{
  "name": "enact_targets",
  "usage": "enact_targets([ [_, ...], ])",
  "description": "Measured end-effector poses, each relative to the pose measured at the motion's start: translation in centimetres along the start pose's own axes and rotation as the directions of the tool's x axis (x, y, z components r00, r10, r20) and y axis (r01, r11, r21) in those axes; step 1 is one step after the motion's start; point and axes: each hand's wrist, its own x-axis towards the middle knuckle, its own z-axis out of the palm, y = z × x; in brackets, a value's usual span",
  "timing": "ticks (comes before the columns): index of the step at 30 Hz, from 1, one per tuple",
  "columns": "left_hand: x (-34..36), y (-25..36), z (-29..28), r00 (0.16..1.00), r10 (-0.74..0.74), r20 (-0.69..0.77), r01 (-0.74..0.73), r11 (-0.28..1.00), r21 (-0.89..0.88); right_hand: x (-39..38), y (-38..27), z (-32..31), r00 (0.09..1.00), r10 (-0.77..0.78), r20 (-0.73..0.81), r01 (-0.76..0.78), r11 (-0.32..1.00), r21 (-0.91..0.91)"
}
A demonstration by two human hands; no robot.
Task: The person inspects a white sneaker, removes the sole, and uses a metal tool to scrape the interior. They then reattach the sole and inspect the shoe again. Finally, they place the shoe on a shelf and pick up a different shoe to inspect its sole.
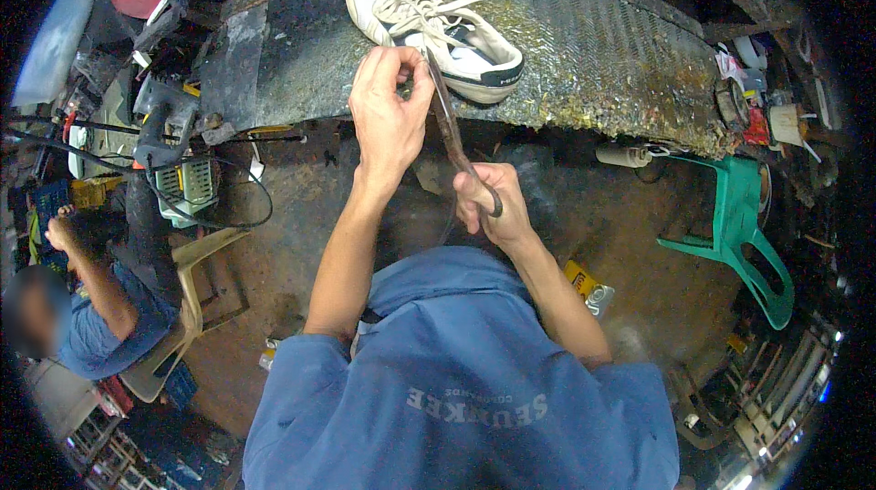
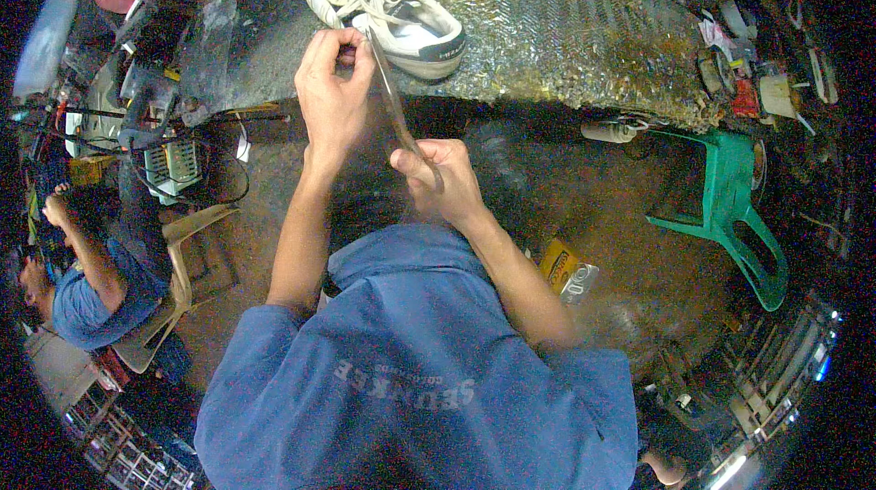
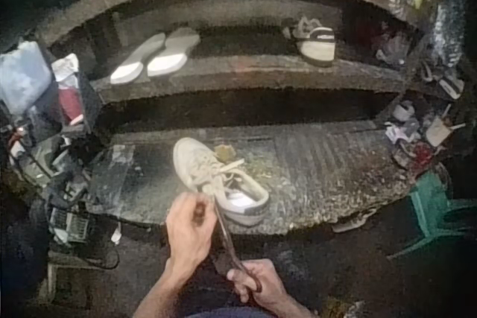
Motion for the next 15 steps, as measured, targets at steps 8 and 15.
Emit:
enact_targets([
  [8,0.04,-0.18,0.01,1.0,0.011,0.006,-0.011,1.0,-0.019,0.18,-0.13,0.24,0.999,-0.012,-0.05,0.008,0.998,-0.07],
  [15,-0.1,0.34,0.16,1.0,0.008,-0.003,-0.008,1.0,-0.021,0.31,-0.42,0.5,0.998,0.011,-0.069,-0.022,0.987,-0.158],
])
